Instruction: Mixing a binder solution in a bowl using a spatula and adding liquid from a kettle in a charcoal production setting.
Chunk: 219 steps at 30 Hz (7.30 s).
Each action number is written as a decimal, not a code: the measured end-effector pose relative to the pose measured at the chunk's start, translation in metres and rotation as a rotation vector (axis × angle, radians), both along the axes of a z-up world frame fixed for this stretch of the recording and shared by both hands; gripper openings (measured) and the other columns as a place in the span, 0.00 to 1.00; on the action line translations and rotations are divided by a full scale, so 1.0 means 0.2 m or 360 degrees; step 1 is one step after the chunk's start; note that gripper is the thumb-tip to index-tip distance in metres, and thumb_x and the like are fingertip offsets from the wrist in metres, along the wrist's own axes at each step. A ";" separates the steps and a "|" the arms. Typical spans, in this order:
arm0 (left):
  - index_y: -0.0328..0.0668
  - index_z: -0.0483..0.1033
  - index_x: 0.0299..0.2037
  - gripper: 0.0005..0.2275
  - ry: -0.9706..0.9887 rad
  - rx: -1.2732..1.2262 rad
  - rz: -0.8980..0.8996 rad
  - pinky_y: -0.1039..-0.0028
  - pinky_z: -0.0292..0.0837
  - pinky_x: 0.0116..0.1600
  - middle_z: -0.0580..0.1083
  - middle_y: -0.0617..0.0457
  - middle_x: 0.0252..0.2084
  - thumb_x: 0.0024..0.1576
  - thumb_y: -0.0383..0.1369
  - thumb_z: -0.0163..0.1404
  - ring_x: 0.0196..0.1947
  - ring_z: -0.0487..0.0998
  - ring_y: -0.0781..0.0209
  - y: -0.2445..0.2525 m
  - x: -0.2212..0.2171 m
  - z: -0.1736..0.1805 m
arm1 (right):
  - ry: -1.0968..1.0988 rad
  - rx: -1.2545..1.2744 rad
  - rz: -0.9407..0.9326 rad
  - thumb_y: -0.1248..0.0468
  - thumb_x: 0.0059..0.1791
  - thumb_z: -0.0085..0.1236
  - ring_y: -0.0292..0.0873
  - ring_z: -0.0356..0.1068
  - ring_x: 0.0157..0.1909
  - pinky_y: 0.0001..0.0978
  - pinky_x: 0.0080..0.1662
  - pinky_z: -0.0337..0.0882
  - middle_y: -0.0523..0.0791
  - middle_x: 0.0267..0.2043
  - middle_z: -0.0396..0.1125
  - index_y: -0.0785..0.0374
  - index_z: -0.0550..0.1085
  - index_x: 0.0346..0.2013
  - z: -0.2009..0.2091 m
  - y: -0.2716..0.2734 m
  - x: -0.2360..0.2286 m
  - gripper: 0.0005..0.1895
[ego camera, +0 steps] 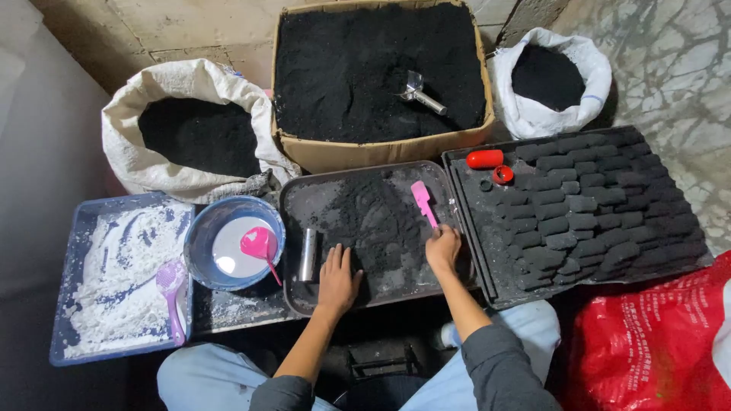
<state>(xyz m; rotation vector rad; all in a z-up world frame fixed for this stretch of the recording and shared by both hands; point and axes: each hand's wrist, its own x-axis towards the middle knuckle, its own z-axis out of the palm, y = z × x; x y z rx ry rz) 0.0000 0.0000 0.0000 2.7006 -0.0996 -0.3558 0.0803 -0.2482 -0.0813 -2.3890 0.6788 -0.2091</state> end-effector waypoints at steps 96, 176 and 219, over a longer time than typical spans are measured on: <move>0.39 0.48 0.60 0.24 -0.0388 -0.0083 0.0306 0.64 0.33 0.65 0.44 0.42 0.65 0.58 0.44 0.29 0.66 0.41 0.52 -0.06 0.01 -0.25 | -0.0216 -0.0837 0.0474 0.61 0.44 0.47 0.45 0.54 0.46 0.38 0.43 0.58 0.41 0.43 0.58 0.52 0.70 0.39 0.23 0.14 0.30 0.10; 0.33 0.51 0.58 0.23 -0.0589 -0.0395 0.0465 0.62 0.40 0.65 0.50 0.38 0.62 0.58 0.43 0.29 0.64 0.48 0.46 -0.03 0.18 -0.26 | -0.0277 -0.0407 0.0864 0.54 0.47 0.39 0.50 0.48 0.62 0.44 0.56 0.48 0.50 0.57 0.53 0.58 0.61 0.53 0.20 0.34 -0.09 0.21; 0.35 0.47 0.61 0.24 -0.0156 -0.1565 0.0514 0.57 0.43 0.63 0.49 0.37 0.62 0.59 0.43 0.20 0.62 0.48 0.42 -0.10 0.14 0.04 | -0.0225 -0.0312 0.1505 0.61 0.47 0.40 0.50 0.46 0.63 0.42 0.56 0.53 0.50 0.59 0.52 0.59 0.58 0.57 0.34 0.50 -0.09 0.22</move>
